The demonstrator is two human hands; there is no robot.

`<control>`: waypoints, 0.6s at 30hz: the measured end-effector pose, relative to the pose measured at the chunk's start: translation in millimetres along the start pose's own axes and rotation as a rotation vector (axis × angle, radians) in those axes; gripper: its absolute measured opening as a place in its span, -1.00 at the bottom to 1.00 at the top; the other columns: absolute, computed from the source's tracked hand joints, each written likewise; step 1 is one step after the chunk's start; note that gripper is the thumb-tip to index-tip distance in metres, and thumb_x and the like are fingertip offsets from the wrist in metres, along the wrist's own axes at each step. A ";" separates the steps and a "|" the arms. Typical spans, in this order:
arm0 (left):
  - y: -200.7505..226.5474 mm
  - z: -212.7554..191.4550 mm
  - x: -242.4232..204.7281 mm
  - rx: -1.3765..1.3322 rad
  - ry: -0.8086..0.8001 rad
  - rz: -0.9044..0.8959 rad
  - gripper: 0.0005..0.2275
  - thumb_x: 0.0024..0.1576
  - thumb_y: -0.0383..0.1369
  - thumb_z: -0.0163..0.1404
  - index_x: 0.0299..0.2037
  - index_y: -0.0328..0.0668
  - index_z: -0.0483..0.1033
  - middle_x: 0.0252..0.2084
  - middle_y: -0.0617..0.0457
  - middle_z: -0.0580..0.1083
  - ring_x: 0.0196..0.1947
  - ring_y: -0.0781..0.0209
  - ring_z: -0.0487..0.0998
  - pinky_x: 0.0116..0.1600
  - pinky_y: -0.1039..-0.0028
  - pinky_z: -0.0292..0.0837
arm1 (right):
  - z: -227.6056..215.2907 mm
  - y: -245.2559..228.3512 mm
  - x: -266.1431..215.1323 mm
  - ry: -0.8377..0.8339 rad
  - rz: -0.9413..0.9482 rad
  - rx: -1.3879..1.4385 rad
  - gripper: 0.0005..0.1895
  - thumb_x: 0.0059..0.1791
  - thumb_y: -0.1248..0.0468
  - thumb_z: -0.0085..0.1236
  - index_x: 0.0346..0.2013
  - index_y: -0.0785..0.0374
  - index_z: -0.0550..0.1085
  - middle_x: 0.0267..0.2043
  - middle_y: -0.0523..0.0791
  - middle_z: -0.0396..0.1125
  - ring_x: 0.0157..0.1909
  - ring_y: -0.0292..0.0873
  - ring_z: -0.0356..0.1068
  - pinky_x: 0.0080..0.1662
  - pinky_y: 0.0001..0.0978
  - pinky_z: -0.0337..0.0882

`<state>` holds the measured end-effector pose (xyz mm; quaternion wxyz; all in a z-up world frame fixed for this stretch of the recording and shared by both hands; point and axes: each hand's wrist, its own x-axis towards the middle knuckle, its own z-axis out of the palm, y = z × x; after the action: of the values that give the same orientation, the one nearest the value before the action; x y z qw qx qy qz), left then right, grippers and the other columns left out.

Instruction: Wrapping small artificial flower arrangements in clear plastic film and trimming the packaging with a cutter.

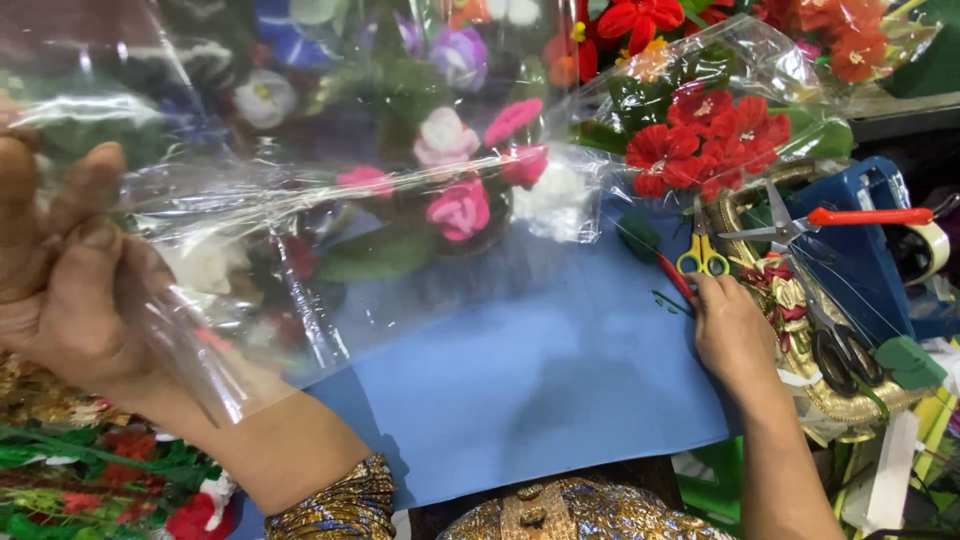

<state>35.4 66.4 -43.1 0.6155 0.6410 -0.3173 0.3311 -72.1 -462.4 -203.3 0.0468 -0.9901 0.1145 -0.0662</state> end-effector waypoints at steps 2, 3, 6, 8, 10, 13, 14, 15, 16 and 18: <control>-1.9 -0.6 1.2 -0.028 0.008 0.009 -0.49 0.42 -0.78 -0.29 0.42 0.06 0.36 0.50 0.15 0.36 0.40 0.16 0.45 -0.33 0.77 0.22 | -6.9 -1.5 0.9 -0.012 -0.015 0.012 -0.62 0.07 0.32 -0.04 0.20 0.22 0.45 0.00 -0.02 0.39 -0.01 0.04 0.43 -0.01 -0.10 0.48; -3.2 -0.5 2.0 -0.062 0.013 0.016 -0.48 0.43 -0.78 -0.27 0.43 0.09 0.38 0.47 0.18 0.39 0.39 0.15 0.46 -0.29 0.76 0.27 | -10.7 -1.8 1.2 -0.024 -0.023 0.022 -0.60 0.07 0.34 -0.06 0.21 0.25 0.44 0.00 -0.01 0.37 -0.01 0.04 0.41 0.01 -0.10 0.46; 3.5 4.4 9.9 0.005 -0.010 0.053 -0.51 0.40 -0.78 -0.22 0.43 -0.01 0.34 0.51 0.12 0.34 0.34 0.08 0.47 -0.32 0.74 0.20 | -29.5 -9.6 3.7 -0.129 0.065 0.184 -0.57 0.08 0.39 -0.07 0.25 0.22 0.44 0.09 -0.02 0.33 0.02 0.02 0.37 0.05 -0.14 0.42; 5.6 9.3 10.7 -0.004 0.024 0.050 -0.51 0.38 -0.79 -0.23 0.41 -0.02 0.36 0.49 0.09 0.36 0.32 0.09 0.49 -0.32 0.74 0.18 | -33.9 -7.3 3.5 -0.102 0.035 0.224 -0.57 0.07 0.43 -0.07 0.24 0.26 0.43 0.11 0.01 0.33 0.02 0.03 0.37 0.05 -0.14 0.42; 2.6 9.6 10.8 -0.013 0.058 0.047 -0.50 0.36 -0.80 -0.23 0.39 -0.04 0.38 0.46 0.06 0.38 0.30 0.09 0.51 -0.32 0.75 0.17 | -35.6 -1.9 4.2 -0.075 0.005 0.264 -0.57 0.06 0.47 -0.07 0.23 0.30 0.43 0.13 0.03 0.32 0.02 0.05 0.38 0.06 -0.14 0.43; -2.9 9.3 11.3 -0.100 0.095 0.046 -0.51 0.32 -0.77 -0.17 0.38 -0.07 0.43 0.45 0.01 0.42 0.26 0.08 0.54 0.11 0.65 0.41 | -35.5 12.1 -0.7 -0.051 -0.018 0.256 -0.51 0.00 0.56 -0.02 0.25 0.38 0.43 0.11 0.09 0.33 -0.07 0.05 0.42 0.00 -0.15 0.48; 0.3 11.9 12.6 -0.079 0.073 0.048 -0.51 0.34 -0.77 -0.19 0.38 0.00 0.41 0.44 0.10 0.41 0.28 0.12 0.52 -0.15 0.68 0.26 | -36.7 16.3 -3.2 -0.014 -0.031 0.251 -0.51 -0.02 0.57 0.03 0.22 0.35 0.45 0.14 0.06 0.32 -0.09 0.03 0.46 -0.03 -0.16 0.49; 3.3 14.5 13.7 -0.059 0.052 0.050 -0.50 0.37 -0.77 -0.21 0.38 0.06 0.39 0.43 0.19 0.40 0.30 0.15 0.49 -0.41 0.71 0.11 | -37.7 20.6 -5.8 0.024 -0.043 0.246 -0.51 -0.04 0.58 0.08 0.20 0.32 0.48 0.18 0.04 0.32 -0.11 0.01 0.50 -0.06 -0.17 0.49; 2.6 14.6 14.1 -0.058 0.050 0.046 -0.50 0.37 -0.77 -0.21 0.38 0.06 0.39 0.43 0.19 0.40 0.30 0.15 0.49 -0.41 0.71 0.11 | -40.1 22.6 -8.6 0.019 -0.042 0.247 -0.51 -0.04 0.58 0.08 0.20 0.32 0.48 0.18 0.04 0.32 -0.11 0.01 0.50 -0.06 -0.17 0.49; 0.4 15.0 16.2 -0.038 0.048 0.070 -0.49 0.36 -0.81 -0.22 0.40 -0.01 0.37 0.46 0.08 0.37 0.31 0.10 0.48 -0.41 0.67 0.07 | -44.9 26.2 -11.3 0.081 -0.092 0.266 -0.51 -0.05 0.59 0.10 0.17 0.28 0.52 0.19 0.01 0.32 -0.18 -0.08 0.50 -0.13 -0.25 0.49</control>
<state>45.0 51.4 -30.1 0.6230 0.6095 -0.3308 0.3618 -95.1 -488.7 -163.2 0.1699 -0.9759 0.0609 -0.1228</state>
